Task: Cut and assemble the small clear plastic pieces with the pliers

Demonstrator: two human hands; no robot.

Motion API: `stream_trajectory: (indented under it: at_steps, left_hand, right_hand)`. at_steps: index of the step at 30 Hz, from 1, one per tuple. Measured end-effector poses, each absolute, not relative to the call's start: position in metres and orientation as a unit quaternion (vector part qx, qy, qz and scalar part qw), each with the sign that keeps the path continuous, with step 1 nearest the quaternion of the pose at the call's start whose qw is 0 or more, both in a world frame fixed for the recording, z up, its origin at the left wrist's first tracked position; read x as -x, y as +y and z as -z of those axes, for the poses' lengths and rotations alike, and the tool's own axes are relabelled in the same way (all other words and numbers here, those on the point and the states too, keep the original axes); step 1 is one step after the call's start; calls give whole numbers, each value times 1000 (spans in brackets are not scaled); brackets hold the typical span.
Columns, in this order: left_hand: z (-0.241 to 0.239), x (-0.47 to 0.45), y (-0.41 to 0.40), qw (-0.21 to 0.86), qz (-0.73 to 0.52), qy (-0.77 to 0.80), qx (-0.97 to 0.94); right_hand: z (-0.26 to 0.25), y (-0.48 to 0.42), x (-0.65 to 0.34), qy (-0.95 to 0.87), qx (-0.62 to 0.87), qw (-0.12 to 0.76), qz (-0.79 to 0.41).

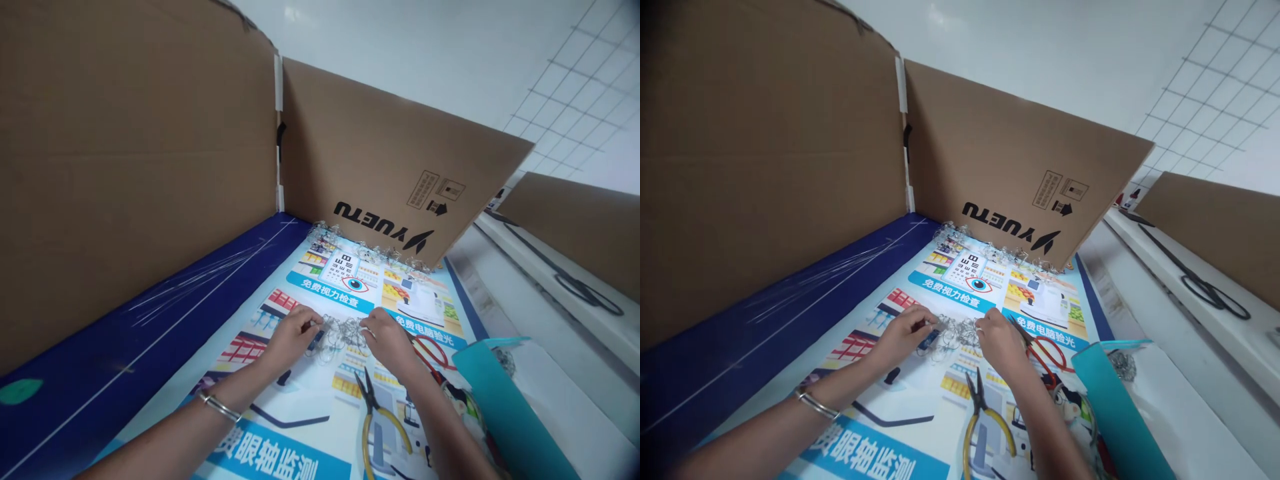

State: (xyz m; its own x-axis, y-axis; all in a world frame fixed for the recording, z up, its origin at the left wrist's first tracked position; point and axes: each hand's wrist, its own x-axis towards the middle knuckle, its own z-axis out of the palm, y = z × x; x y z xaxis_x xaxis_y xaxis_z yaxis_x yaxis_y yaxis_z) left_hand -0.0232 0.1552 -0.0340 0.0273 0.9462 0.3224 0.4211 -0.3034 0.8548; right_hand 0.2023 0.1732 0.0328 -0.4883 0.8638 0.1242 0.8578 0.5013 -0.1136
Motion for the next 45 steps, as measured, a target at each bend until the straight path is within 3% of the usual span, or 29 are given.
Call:
stream_trajectory:
  at_steps: [14,29,37,45]
  left_hand:
    - [33,22,157,278,-447,513,-677]
    - [15,24,142,243,-444,552,-663]
    - [14,20,137,207,-348,587,-701]
    - [19,20,142,221,-357,584,-695]
  right_hand:
    - [-21,173,-200,-873,476,52,91]
    - [-31,183,-219,-844,511,158,-44]
    - [-41,180,-229,-852,502,105,-102]
    - [-41,168,-212,-858,507,59,-56]
